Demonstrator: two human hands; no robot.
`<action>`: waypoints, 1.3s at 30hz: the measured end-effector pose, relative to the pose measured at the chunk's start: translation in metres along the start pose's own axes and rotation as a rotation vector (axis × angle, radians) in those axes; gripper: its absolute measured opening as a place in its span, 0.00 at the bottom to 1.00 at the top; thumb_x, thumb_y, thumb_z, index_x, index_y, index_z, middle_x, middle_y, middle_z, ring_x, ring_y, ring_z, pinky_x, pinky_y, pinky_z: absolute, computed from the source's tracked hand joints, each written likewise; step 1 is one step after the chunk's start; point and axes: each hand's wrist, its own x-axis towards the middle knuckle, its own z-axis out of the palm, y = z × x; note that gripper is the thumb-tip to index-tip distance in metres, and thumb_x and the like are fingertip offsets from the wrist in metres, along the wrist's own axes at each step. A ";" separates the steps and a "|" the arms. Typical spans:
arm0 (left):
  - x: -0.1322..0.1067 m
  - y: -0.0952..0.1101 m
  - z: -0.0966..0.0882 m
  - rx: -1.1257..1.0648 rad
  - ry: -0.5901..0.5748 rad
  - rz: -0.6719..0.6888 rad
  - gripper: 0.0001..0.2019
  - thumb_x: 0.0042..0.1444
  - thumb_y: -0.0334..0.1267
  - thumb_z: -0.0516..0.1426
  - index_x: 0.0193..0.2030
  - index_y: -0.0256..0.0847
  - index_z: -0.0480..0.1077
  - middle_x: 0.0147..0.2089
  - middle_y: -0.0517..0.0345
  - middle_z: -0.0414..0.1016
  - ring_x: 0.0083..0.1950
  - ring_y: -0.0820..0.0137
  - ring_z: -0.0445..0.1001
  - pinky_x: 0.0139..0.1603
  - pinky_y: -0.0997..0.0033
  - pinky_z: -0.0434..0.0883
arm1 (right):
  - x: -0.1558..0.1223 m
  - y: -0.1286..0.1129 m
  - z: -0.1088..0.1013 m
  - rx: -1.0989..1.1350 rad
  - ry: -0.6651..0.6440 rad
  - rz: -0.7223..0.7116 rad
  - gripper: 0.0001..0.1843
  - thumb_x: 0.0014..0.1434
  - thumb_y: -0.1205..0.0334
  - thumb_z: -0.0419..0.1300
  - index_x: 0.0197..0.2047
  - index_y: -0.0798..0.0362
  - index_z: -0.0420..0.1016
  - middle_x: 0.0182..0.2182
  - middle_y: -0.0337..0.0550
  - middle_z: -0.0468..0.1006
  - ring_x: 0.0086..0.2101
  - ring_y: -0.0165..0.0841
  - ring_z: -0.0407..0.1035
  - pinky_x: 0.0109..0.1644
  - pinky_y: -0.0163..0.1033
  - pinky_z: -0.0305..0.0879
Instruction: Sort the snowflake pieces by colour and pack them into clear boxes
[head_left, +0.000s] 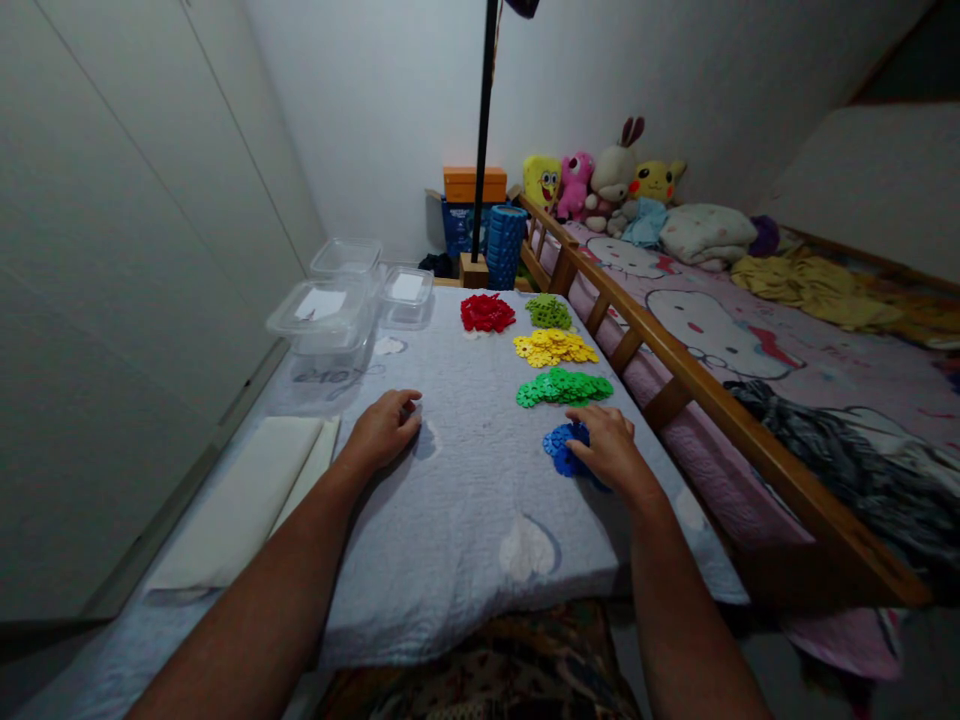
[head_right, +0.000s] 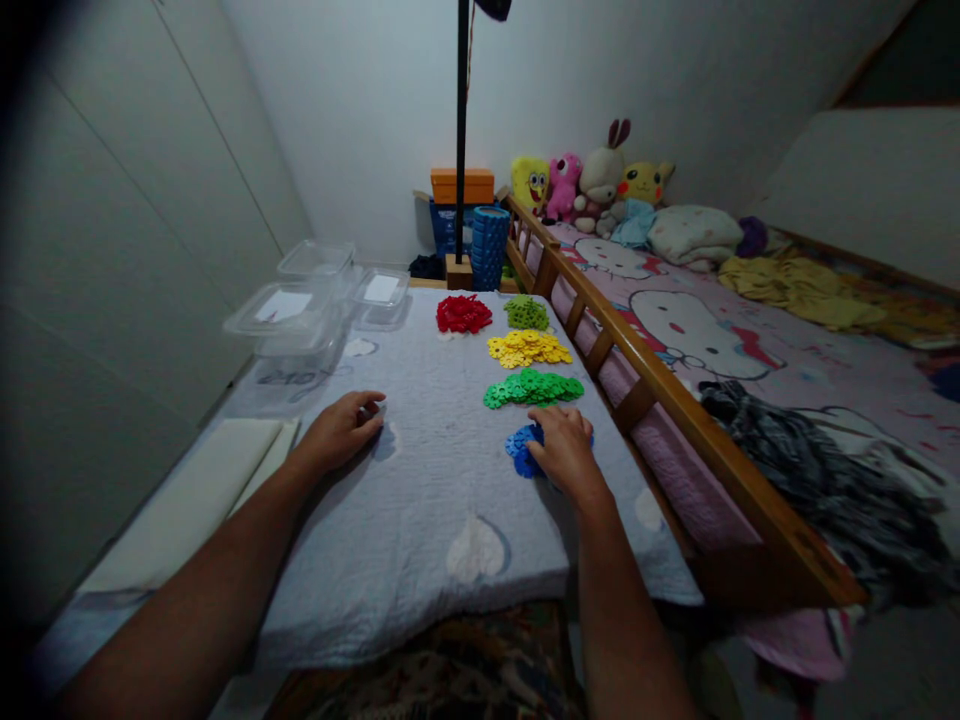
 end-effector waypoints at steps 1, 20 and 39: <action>0.000 0.000 0.000 -0.004 0.004 0.001 0.22 0.56 0.42 0.55 0.57 0.38 0.72 0.49 0.48 0.78 0.46 0.61 0.76 0.53 0.61 0.73 | 0.000 0.000 -0.001 -0.006 -0.004 0.002 0.22 0.56 0.65 0.63 0.56 0.49 0.79 0.53 0.51 0.79 0.52 0.49 0.66 0.56 0.53 0.56; 0.000 -0.004 0.003 -0.033 0.013 0.018 0.22 0.57 0.43 0.55 0.57 0.37 0.72 0.48 0.47 0.77 0.46 0.61 0.77 0.51 0.61 0.73 | 0.031 -0.138 0.060 0.160 -0.072 -0.417 0.22 0.63 0.57 0.65 0.59 0.51 0.74 0.63 0.54 0.70 0.61 0.46 0.60 0.65 0.52 0.57; 0.000 0.002 0.006 -0.107 0.067 -0.038 0.18 0.56 0.37 0.57 0.53 0.39 0.75 0.47 0.49 0.79 0.44 0.64 0.78 0.52 0.62 0.74 | 0.034 -0.135 0.084 0.236 -0.024 -0.384 0.13 0.64 0.58 0.63 0.51 0.49 0.77 0.54 0.48 0.74 0.54 0.43 0.63 0.60 0.49 0.57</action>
